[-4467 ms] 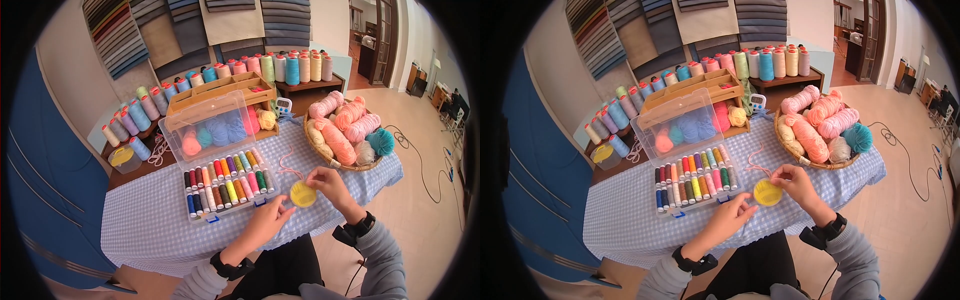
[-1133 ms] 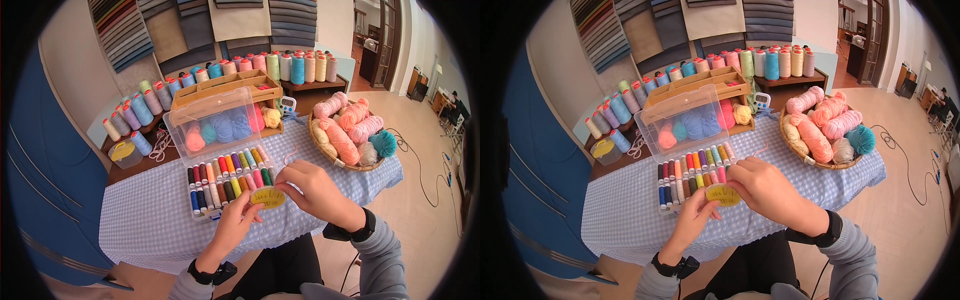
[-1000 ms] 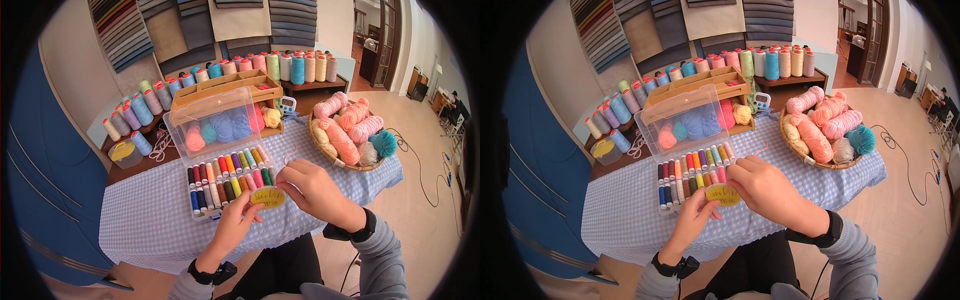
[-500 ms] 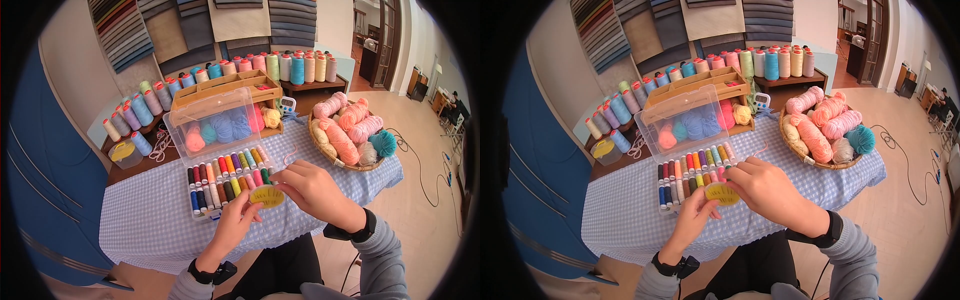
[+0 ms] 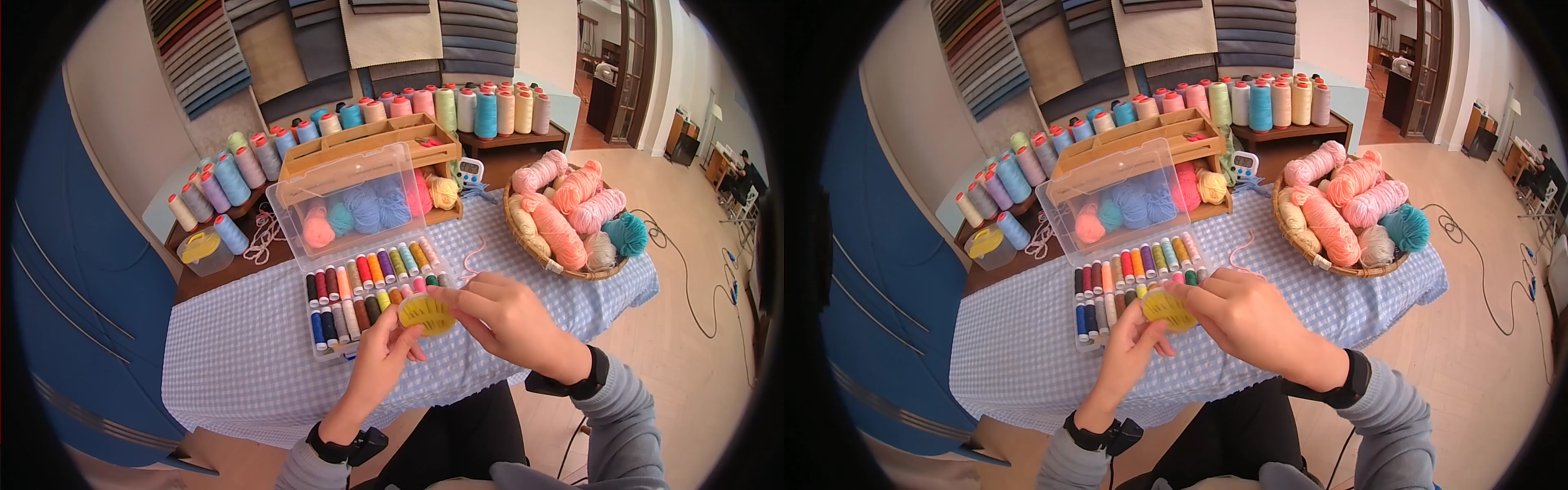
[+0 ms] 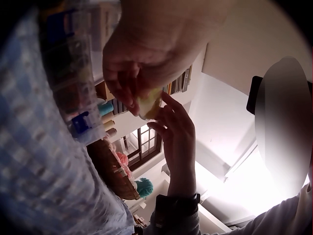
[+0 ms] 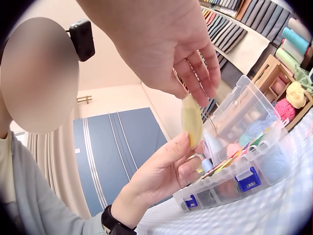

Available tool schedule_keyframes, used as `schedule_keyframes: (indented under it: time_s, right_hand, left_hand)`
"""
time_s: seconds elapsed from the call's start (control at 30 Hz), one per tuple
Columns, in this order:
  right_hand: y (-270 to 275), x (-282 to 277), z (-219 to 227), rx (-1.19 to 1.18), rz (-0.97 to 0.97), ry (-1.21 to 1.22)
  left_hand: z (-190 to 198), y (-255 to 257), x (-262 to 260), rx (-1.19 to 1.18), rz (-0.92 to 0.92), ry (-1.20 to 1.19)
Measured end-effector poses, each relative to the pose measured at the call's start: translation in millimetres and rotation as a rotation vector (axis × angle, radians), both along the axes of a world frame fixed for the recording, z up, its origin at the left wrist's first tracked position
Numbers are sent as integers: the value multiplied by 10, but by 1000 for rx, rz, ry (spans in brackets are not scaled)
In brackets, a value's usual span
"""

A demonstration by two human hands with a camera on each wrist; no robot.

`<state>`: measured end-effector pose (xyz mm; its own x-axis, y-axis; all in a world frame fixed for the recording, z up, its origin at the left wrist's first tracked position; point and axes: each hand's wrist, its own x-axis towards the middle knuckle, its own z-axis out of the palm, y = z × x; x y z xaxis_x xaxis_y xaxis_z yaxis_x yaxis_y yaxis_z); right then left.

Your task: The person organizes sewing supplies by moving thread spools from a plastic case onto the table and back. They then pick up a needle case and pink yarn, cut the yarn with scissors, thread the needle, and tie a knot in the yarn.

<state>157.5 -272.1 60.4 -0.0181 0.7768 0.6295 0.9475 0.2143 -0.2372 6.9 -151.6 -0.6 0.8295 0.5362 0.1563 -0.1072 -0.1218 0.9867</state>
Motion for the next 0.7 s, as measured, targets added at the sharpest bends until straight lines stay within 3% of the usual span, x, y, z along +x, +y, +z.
schedule_keyframes:
  time_s: [0.3, 0.37, 0.4, 0.47, 0.7]
  right_hand:
    - [4, -50, -24, 4, 18, 31]
    - [17, -58, -80, 12, -4, 276]
    - [21, -58, -81, 13, -4, 276]
    - [29, -56, -80, -142, -10, 497]
    - [101, -58, -119, -184, -58, 570]
  left_hand:
    - [-9, 11, 6, -71, 17, -64]
    - [9, 9, 8, -75, 22, -74]
    - [16, 10, 11, -76, 8, -77]
    - [33, 4, 16, -77, -6, -79]
    - [47, -1, 25, -97, -1, -90]
